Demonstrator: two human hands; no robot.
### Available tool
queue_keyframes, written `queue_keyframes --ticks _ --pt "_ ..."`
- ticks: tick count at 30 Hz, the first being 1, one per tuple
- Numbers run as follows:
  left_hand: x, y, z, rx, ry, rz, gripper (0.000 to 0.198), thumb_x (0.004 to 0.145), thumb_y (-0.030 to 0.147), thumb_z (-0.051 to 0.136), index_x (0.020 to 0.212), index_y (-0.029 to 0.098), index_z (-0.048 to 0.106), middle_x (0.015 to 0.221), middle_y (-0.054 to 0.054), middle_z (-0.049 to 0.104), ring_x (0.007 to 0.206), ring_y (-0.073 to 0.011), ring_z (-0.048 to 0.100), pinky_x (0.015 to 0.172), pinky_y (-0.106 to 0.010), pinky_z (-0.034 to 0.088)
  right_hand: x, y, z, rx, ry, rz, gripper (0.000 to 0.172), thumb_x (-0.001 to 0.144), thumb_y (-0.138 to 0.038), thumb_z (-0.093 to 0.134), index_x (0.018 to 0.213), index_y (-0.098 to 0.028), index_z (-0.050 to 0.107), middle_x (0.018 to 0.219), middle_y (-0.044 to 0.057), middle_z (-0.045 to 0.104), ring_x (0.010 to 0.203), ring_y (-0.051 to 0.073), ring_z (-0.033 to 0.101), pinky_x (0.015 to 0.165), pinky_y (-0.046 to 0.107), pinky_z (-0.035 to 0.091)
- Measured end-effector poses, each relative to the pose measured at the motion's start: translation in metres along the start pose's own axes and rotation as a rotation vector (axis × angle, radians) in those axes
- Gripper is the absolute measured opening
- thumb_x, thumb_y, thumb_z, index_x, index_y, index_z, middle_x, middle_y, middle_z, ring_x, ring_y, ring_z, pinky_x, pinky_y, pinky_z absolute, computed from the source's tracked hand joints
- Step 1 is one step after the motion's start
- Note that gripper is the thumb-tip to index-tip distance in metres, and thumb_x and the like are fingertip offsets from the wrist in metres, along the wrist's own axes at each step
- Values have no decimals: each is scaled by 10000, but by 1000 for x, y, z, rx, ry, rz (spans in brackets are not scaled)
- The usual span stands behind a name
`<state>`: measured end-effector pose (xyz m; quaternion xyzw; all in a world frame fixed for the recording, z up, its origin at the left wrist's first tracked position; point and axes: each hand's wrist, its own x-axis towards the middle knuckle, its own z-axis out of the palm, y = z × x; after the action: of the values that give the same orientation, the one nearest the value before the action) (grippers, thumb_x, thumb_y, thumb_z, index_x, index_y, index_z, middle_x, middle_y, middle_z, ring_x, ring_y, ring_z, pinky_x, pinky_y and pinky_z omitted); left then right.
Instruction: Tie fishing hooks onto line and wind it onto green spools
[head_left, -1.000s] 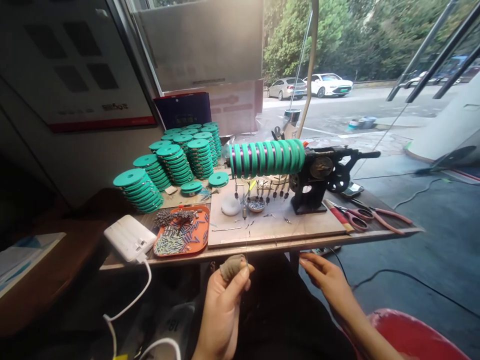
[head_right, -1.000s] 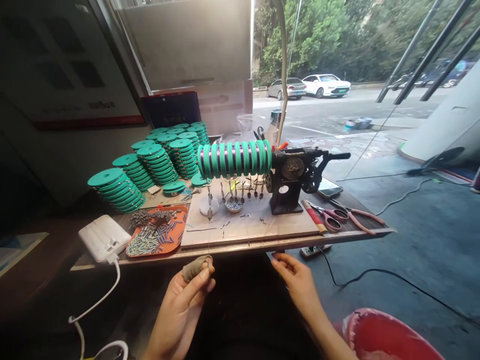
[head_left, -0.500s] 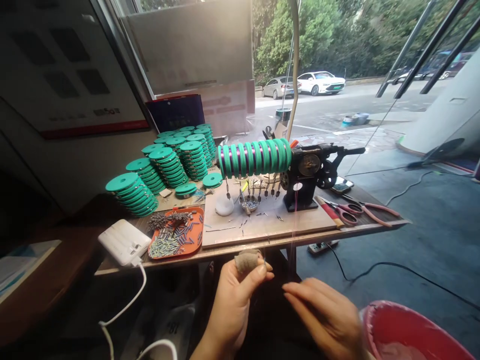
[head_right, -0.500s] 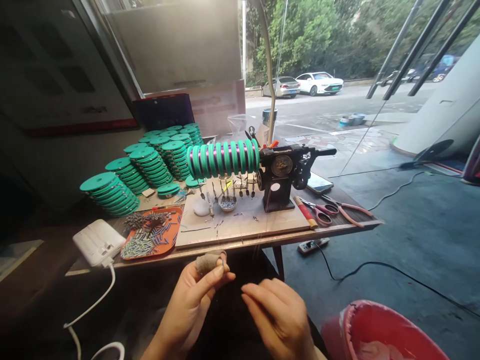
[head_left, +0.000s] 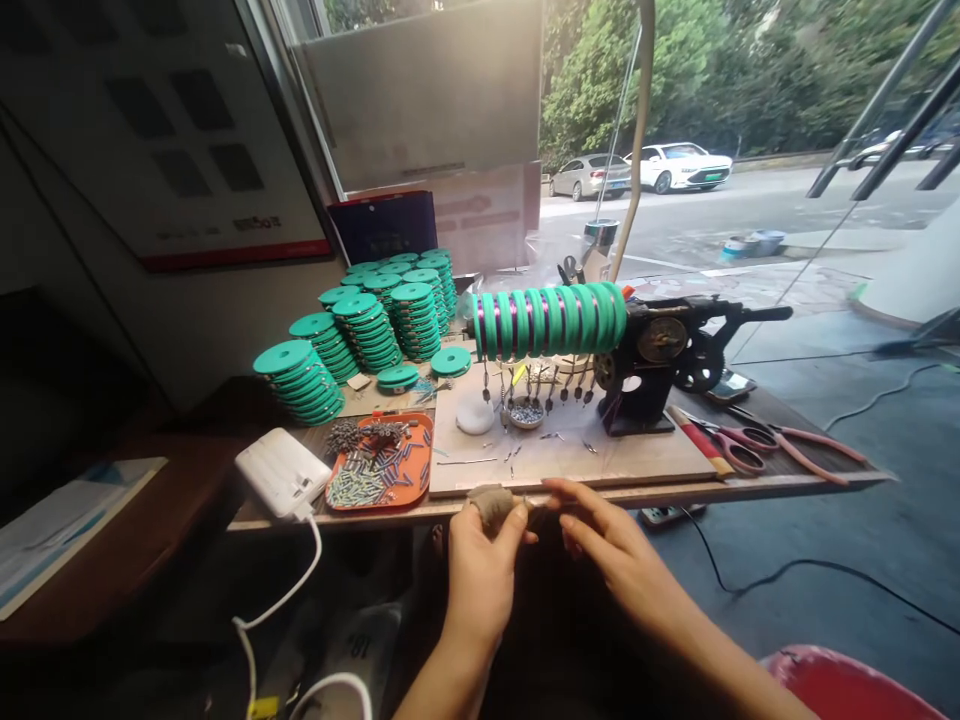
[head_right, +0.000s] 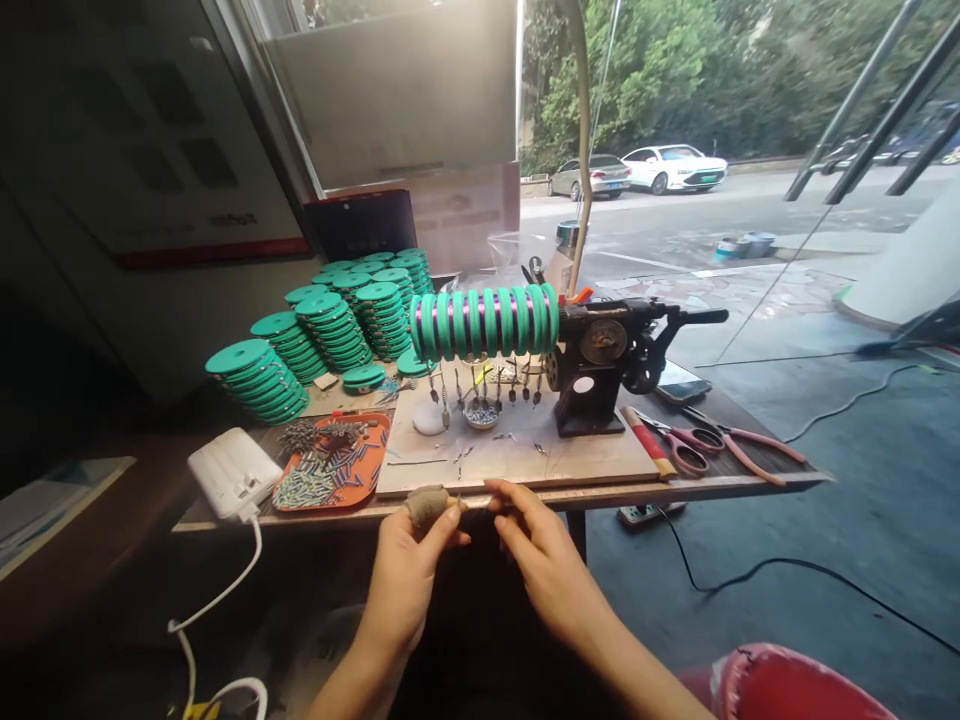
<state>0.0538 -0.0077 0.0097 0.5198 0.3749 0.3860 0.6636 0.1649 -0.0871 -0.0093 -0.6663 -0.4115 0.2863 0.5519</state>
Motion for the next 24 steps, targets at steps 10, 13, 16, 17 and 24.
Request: queue_keyframes --ticks 10,13,16,17,24 --pt "10 10 9 43 -255 -55 109 668 209 659 607 124 629 512 20 536 480 -83 437 488 -203 354 25 -21 -13 38 -114 -47 323 766 -285 470 1024 -192 641 884 49 596 776 167 548 731 309 447" --pt "8 15 7 60 -320 -23 91 692 205 641 635 134 650 567 -1 578 556 -114 497 577 -231 391 27 -22 -18 209 -169 91 307 719 -250 516 988 -190 652 868 35 596 708 140 513 677 274 427" --pt "3 19 8 174 -344 118 89 732 199 602 702 156 673 753 -48 627 744 -176 560 721 -282 417 31 -26 -19 505 -284 208 224 644 -164 542 838 -176 653 795 16 575 689 120 485 626 227 400" --pt "0 20 8 221 -335 184 96 741 195 593 706 164 677 794 -53 620 787 -186 558 748 -288 413 33 -28 -18 616 -333 225 170 616 -140 540 755 -170 633 757 9 555 673 114 473 606 216 393" --pt "-3 9 15 -321 -228 -164 47 697 186 656 696 144 675 684 -14 577 626 -91 487 608 -202 387 33 -27 -6 965 -275 221 132 577 -68 533 653 -175 520 720 -26 477 625 77 447 583 172 392"
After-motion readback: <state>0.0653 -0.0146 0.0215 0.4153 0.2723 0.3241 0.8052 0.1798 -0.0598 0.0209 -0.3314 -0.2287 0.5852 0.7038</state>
